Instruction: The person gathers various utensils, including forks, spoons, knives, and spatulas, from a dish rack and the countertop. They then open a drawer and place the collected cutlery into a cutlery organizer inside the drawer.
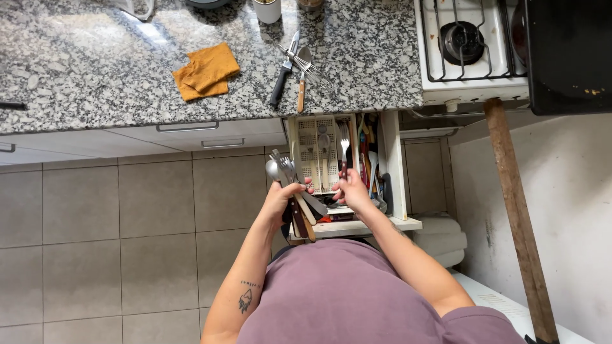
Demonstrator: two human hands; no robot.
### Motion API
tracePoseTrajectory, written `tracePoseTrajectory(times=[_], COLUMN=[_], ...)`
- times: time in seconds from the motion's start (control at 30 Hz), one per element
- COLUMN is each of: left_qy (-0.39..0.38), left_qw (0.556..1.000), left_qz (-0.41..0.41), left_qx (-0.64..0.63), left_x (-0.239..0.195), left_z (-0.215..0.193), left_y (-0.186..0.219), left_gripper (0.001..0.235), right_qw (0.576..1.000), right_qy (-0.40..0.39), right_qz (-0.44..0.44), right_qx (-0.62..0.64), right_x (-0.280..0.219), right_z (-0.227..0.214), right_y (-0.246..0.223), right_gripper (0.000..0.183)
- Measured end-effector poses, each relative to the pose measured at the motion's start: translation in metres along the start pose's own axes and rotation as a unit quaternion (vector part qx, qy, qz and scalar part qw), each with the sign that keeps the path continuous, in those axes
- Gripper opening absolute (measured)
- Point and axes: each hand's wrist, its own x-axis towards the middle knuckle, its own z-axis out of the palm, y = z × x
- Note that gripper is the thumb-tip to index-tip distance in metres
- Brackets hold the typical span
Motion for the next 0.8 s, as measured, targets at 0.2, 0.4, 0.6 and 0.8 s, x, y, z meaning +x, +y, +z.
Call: tracePoseTrajectory(times=[0.2,0.4,0.6,0.8], left_qy=[0.048,0.052,0.060,0.082], left_qw=[0.998,0.998,0.998,0.996], left_qz=[-0.029,-0.012,0.013,0.024], left_qx=[-0.019,-0.026,-0.024,-0.008], left_x=[-0.047,-0.081,-0.051,-0.013], left_z=[0.017,0.029,0.013,-0.009], left_y=[0.039,0.063,0.040,0.005], left_gripper=[0.034,0.027,0.030,0.035], right_qw=[0.984,0.965,0.972,0.971], right_qy=[-0.101,-0.069,-0.227,-0.214], right_qz=[0.144,0.000,0.054,0.078], right_qx=[-0.034,-0.254,-0.033,0.074], right_x=[0.032,0.041,-0.052,-0.053], right_z=[0.020,0.039,0.043,0.045], right_y=[0.033,0.011,-0.090,-0.057], right_gripper=[0.036,0.046,0.037,0.042])
